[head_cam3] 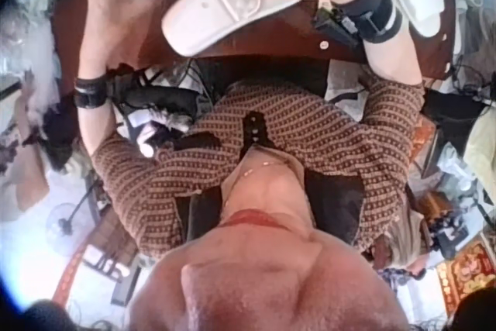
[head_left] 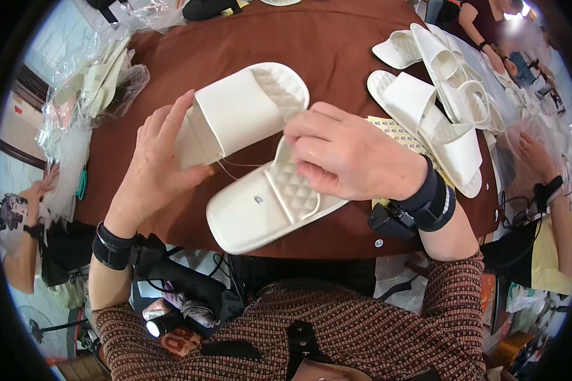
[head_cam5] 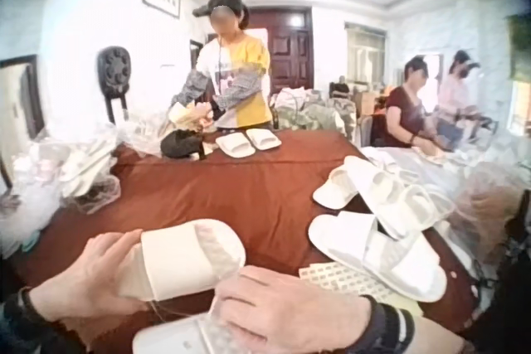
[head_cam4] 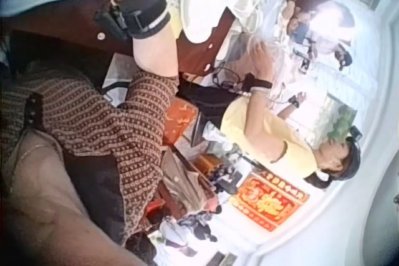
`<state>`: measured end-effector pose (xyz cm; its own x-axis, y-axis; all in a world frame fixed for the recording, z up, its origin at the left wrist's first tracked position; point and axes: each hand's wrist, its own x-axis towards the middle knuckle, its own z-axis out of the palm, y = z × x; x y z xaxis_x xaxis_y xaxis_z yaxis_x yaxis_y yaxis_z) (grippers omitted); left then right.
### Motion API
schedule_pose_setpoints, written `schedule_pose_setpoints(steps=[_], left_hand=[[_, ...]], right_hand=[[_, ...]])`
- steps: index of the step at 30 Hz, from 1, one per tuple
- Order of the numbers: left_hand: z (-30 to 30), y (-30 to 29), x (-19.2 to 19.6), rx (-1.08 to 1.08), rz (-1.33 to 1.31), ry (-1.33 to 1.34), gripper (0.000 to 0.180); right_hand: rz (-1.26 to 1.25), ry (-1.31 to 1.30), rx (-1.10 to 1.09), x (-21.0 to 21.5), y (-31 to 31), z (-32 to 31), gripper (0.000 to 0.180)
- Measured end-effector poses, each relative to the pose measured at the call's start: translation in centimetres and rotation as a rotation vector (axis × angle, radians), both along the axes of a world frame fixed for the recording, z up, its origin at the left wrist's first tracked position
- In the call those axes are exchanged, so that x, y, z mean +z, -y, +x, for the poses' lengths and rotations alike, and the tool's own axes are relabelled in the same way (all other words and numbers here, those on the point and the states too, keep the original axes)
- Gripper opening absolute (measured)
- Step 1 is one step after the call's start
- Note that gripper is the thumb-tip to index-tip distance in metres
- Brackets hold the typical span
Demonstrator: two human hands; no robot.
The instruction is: Inspecting and packaging white slippers into plastic bags.
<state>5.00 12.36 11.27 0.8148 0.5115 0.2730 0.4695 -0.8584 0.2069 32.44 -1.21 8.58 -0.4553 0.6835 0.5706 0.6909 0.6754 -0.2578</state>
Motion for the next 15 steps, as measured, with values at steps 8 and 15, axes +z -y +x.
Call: schedule_pose_setpoints(steps=[8,15], left_hand=[[-0.4,-0.1,-4.5,0.195,-0.092,0.115,0.095],[-1.6,2.7,-5.7,0.175,-0.207,-0.016,0.094]], right_hand=[[-0.074,-0.185,-0.263,-0.6,-0.3,0.9,0.020],[-0.570,0.044,-0.261,1.0,1.7,1.1,0.058]])
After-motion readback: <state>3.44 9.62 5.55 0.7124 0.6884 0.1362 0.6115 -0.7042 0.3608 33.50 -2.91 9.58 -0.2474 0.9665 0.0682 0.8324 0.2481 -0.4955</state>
